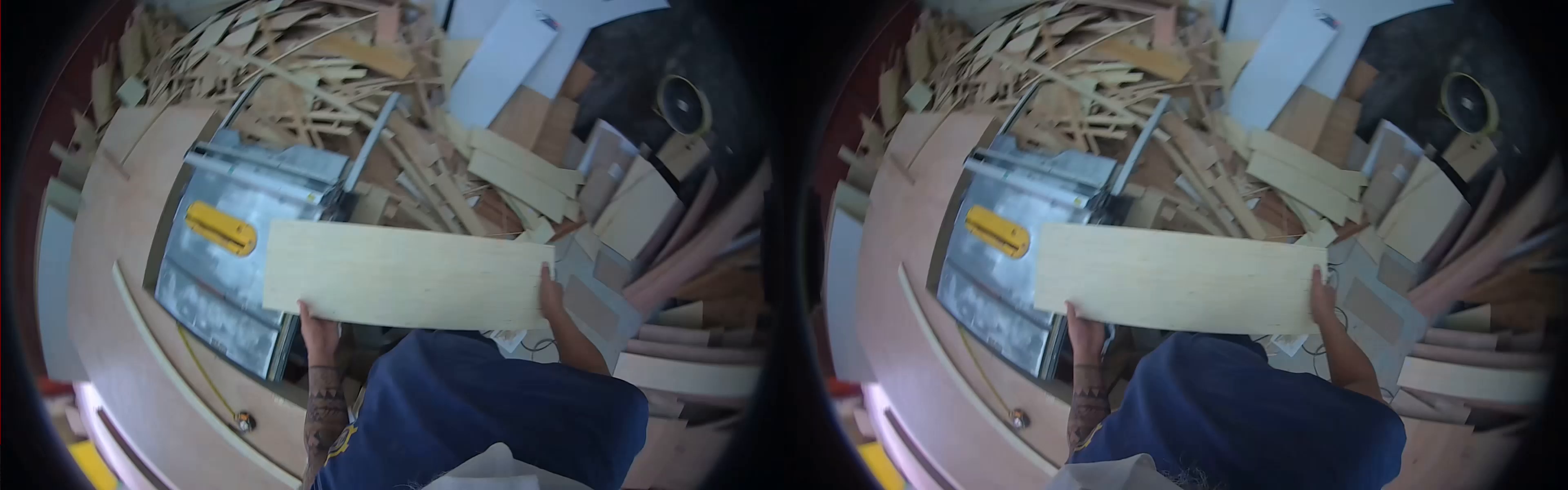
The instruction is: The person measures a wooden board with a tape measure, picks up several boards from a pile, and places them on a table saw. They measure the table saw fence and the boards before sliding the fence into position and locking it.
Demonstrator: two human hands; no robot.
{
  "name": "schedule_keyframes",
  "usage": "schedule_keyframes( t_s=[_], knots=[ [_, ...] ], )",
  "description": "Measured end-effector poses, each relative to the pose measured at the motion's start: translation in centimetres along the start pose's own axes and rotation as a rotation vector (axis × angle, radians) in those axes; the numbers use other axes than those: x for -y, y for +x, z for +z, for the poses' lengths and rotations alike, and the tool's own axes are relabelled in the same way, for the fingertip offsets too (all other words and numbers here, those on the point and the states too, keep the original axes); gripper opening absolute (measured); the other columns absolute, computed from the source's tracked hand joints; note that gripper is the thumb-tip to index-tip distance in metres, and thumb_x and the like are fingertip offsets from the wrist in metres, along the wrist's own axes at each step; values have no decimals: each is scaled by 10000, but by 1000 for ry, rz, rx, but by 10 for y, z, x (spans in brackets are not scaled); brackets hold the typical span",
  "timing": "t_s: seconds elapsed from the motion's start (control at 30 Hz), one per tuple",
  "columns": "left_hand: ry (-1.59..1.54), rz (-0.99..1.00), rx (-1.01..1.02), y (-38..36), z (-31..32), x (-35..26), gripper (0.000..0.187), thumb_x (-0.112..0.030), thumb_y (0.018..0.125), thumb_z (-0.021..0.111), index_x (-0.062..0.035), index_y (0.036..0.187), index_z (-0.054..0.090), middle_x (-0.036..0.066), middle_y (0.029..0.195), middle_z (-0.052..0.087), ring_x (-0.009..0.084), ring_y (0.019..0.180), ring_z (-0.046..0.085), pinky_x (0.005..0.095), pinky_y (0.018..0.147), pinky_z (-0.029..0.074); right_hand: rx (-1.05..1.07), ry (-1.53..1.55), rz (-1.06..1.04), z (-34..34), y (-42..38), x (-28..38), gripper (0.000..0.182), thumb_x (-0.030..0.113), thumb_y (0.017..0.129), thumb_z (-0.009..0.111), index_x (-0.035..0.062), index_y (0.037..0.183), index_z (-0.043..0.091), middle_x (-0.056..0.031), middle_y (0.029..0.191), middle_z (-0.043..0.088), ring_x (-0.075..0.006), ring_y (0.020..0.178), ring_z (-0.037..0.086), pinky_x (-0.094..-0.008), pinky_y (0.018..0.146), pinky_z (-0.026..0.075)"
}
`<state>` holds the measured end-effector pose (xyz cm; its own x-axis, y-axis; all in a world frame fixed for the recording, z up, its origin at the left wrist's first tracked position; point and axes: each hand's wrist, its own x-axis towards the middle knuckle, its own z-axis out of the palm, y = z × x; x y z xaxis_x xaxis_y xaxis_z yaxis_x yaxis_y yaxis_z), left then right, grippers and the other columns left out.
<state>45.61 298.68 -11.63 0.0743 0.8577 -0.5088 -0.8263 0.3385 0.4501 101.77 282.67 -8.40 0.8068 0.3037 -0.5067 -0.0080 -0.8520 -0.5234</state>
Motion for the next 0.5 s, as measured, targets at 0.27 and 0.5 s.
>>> schedule_keyframes(
  t_s=[0.27, 0.5],
  knots=[
    [181, 88, 75, 17, -15, -9, 734, -602, 1093, 398, -41, 1567, 391, 148, 1536, 499, 301, 1377, 515, 478, 1092, 475, 139, 146, 63, 2, -76, -48, 1116, 813, 937, 475, -221, 1352, 537, -343, 1381, 606, -434, 1303, 589, -435, 1107, 441],
    [427, 0, -360, -32, -191, 112, 534, -562, 1091, 444, -67, 1214, 602, 40, 840, 655, 193, 677, 603, 369, 605, 514, 459, 94, -69, 7, -56, -19, 830, 659, 1071, 399, 11, 1589, 377, -173, 1587, 464, -308, 1432, 458, -422, 1187, 363]
  ],
)
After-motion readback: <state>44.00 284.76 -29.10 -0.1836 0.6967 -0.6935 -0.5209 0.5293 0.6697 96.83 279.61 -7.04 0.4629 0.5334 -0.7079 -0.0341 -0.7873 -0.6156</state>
